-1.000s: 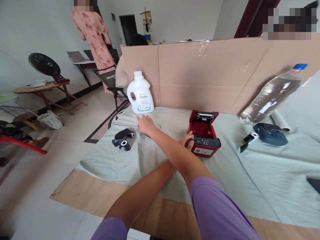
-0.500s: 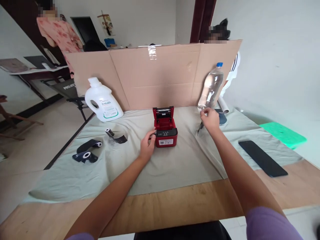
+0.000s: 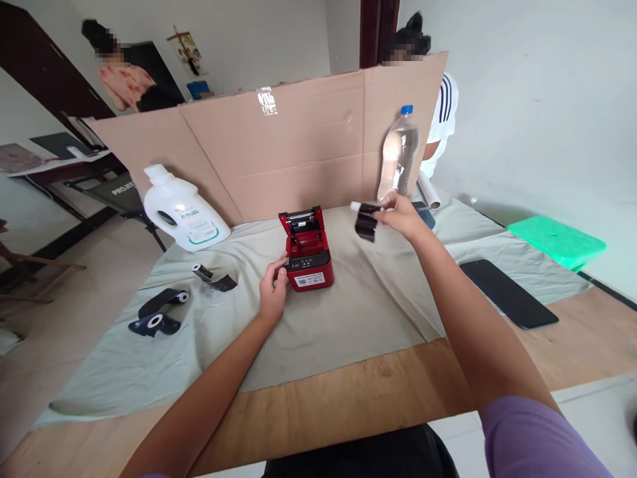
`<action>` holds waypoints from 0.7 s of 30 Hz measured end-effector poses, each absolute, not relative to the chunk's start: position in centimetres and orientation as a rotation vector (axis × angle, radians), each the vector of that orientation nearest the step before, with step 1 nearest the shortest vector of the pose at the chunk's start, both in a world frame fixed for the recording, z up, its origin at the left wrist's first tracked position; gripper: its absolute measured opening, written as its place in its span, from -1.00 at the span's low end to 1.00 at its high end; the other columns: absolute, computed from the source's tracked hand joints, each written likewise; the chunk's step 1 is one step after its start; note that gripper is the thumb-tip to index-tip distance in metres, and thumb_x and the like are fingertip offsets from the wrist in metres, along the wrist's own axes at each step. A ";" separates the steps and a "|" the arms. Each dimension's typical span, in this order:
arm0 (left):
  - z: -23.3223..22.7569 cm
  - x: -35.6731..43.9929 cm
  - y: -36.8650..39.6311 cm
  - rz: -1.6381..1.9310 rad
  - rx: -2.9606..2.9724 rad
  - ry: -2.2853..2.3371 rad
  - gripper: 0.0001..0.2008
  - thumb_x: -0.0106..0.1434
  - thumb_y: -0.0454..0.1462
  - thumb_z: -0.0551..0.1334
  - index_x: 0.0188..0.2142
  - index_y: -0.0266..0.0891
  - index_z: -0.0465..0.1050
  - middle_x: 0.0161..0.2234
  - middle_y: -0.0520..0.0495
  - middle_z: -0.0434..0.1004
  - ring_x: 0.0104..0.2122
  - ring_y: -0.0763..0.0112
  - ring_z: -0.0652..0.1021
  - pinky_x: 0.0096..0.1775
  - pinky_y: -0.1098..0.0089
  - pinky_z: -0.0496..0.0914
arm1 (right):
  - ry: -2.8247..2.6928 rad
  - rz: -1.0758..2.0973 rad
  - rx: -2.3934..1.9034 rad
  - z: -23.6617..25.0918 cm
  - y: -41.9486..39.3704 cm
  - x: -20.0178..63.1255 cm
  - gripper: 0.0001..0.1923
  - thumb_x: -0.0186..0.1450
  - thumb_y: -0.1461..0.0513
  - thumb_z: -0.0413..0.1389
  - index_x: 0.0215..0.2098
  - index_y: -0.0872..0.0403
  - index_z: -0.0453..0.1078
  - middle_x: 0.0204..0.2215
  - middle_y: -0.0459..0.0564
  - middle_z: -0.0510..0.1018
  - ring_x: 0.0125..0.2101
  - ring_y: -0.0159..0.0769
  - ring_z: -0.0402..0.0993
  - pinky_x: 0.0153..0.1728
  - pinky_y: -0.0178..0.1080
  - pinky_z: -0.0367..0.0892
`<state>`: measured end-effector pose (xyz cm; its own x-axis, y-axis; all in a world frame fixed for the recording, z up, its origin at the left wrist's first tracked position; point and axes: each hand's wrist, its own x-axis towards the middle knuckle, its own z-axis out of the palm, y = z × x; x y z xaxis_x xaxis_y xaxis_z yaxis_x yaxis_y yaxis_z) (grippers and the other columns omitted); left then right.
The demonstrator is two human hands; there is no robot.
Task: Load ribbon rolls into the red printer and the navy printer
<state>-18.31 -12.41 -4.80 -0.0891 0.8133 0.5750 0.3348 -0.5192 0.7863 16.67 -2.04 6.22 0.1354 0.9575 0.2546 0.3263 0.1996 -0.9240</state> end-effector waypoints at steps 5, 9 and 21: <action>-4.8 -18.4 -12.4 1.642 1.801 1.252 -0.68 0.47 -0.10 0.08 0.04 -0.18 0.46 0.17 -0.19 0.50 0.20 0.20 0.48 0.21 0.15 0.36 | -1.356 1.263 -0.759 8.8 -5.9 9.6 -0.65 0.02 0.23 0.36 -0.33 0.00 0.29 -0.41 -0.14 0.52 -0.41 -0.33 0.48 -0.35 -0.22 0.42; -4.9 -18.5 -12.4 1.628 1.815 1.261 -0.68 0.47 -0.09 0.08 0.06 -0.17 0.45 0.16 -0.19 0.51 0.19 0.19 0.49 0.20 0.15 0.37 | -1.754 1.226 -0.880 8.3 -5.5 4.1 -0.74 0.06 0.29 0.30 -0.35 0.04 0.30 -0.42 -0.12 0.52 -0.43 -0.34 0.43 -0.38 -0.27 0.32; -4.9 -18.4 -12.3 1.623 1.945 1.266 -0.58 0.45 -0.11 0.10 0.22 -0.21 0.29 0.28 -0.28 0.32 0.28 0.16 0.35 0.24 0.13 0.30 | -2.381 0.233 -1.566 8.7 -4.8 0.9 -0.68 0.07 0.45 0.13 -0.21 0.09 0.37 -0.25 0.07 0.58 -0.25 -0.15 0.44 -0.38 -0.27 0.14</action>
